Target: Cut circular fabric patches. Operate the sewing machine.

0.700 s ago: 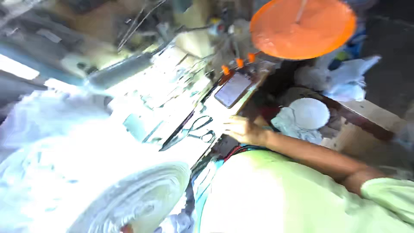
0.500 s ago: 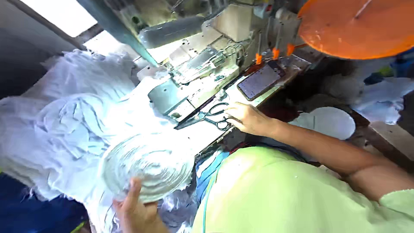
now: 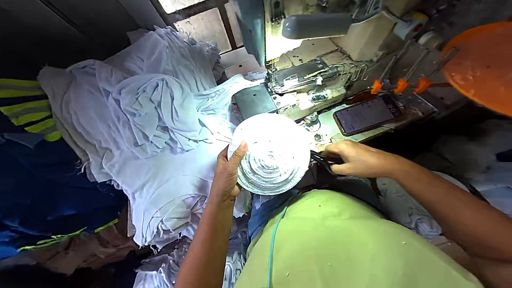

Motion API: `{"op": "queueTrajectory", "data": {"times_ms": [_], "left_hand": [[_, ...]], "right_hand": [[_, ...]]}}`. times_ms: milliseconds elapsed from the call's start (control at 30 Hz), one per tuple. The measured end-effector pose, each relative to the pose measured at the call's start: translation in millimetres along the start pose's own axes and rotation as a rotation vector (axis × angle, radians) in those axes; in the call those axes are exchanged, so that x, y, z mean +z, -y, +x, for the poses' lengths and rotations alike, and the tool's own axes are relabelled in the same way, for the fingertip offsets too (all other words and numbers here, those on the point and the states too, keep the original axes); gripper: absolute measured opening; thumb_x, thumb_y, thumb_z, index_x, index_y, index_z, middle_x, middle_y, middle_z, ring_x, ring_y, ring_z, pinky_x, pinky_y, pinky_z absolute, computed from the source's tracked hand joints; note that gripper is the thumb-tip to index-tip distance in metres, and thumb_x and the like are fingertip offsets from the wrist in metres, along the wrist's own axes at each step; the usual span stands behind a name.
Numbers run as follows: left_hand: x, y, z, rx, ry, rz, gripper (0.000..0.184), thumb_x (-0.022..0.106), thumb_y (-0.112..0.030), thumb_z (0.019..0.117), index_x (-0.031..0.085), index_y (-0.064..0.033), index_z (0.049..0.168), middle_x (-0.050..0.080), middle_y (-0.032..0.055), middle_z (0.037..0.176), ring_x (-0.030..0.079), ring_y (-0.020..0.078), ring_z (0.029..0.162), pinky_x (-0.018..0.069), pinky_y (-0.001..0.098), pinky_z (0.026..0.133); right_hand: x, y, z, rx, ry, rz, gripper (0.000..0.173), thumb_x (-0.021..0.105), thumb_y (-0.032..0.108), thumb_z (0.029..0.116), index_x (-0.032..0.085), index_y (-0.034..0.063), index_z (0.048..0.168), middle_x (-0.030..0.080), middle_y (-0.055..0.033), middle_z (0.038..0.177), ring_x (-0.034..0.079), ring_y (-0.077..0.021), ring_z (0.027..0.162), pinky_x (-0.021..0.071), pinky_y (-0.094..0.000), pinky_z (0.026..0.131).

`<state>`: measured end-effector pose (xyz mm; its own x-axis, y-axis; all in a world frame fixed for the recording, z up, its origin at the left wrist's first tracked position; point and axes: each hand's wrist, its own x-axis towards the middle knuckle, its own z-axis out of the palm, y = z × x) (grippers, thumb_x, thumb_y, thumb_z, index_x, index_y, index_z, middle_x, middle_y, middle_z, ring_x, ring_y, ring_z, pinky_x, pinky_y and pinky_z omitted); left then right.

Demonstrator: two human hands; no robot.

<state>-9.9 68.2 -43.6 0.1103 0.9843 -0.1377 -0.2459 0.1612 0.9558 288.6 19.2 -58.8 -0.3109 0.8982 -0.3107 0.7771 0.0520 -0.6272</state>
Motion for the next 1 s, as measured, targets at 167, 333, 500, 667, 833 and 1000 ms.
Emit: {"op": "queueTrajectory", "data": {"times_ms": [167, 333, 500, 667, 833, 1000], "left_hand": [[1.9, -4.0, 9.7, -0.067, 0.093, 0.077, 0.026, 0.038, -0.013, 0.1097, 0.064, -0.0116, 0.104, 0.072, -0.0038, 0.080, 0.071, 0.0034, 0.072, 0.0608, 0.0212, 0.068], [11.6, -1.3, 26.2, -0.160, 0.237, 0.136, 0.029, 0.035, -0.015, 0.1102, 0.063, -0.0121, 0.103, 0.072, -0.0028, 0.080, 0.070, 0.0036, 0.071, 0.0606, 0.0217, 0.066], [31.0, 5.9, 36.8, -0.227, 0.415, 0.172, 0.033, 0.033, -0.021, 0.1108, 0.065, -0.0136, 0.107, 0.073, -0.0015, 0.085, 0.071, 0.0048, 0.072, 0.0610, 0.0229, 0.064], [44.8, 6.4, 29.5, -0.261, 0.479, 0.172, 0.034, 0.035, -0.023, 0.1108, 0.068, -0.0123, 0.110, 0.074, 0.0009, 0.086, 0.072, 0.0060, 0.074, 0.0614, 0.0230, 0.066], [44.9, 9.3, 29.9, -0.259, 0.559, 0.194, 0.034, 0.041, -0.030, 0.1091, 0.070, -0.0128, 0.112, 0.074, 0.0011, 0.088, 0.072, 0.0059, 0.076, 0.0613, 0.0232, 0.067], [47.0, 14.7, 28.6, -0.297, 0.612, 0.185, 0.034, 0.045, -0.036, 0.1072, 0.069, -0.0119, 0.107, 0.074, 0.0033, 0.085, 0.072, 0.0082, 0.073, 0.0618, 0.0252, 0.066]], "right_hand": [[-4.8, -42.1, -91.9, 0.114, -0.282, 0.150, 0.034, 0.082, 0.023, 0.0834, 0.067, -0.0040, 0.096, 0.060, -0.0072, 0.074, 0.054, -0.0112, 0.064, 0.0479, -0.0309, 0.061], [-2.6, -46.4, -139.2, 0.133, -0.687, -0.081, 0.061, 0.072, 0.060, 0.0771, 0.065, 0.0019, 0.093, 0.061, -0.0025, 0.074, 0.056, -0.0064, 0.066, 0.0471, -0.0269, 0.060], [-12.9, -25.1, -117.8, -0.167, -0.820, -0.601, 0.063, 0.067, 0.053, 0.0862, 0.064, -0.0094, 0.084, 0.065, -0.0245, 0.076, 0.066, -0.0409, 0.069, 0.0516, -0.0507, 0.056], [-7.6, -39.7, -94.3, -0.314, -0.805, -0.728, 0.049, 0.067, 0.042, 0.0915, 0.063, -0.0060, 0.081, 0.061, -0.0196, 0.070, 0.064, -0.0379, 0.066, 0.0506, -0.0458, 0.055], [-8.9, -45.9, -86.6, -0.349, -0.756, -0.757, 0.041, 0.066, 0.033, 0.0915, 0.059, -0.0043, 0.077, 0.055, -0.0163, 0.065, 0.060, -0.0355, 0.060, 0.0454, -0.0431, 0.050], [0.6, -42.2, -90.9, -0.295, -0.701, -0.707, 0.048, 0.066, 0.041, 0.0926, 0.056, -0.0010, 0.073, 0.052, -0.0134, 0.059, 0.058, -0.0323, 0.054, 0.0434, -0.0402, 0.045]]}}
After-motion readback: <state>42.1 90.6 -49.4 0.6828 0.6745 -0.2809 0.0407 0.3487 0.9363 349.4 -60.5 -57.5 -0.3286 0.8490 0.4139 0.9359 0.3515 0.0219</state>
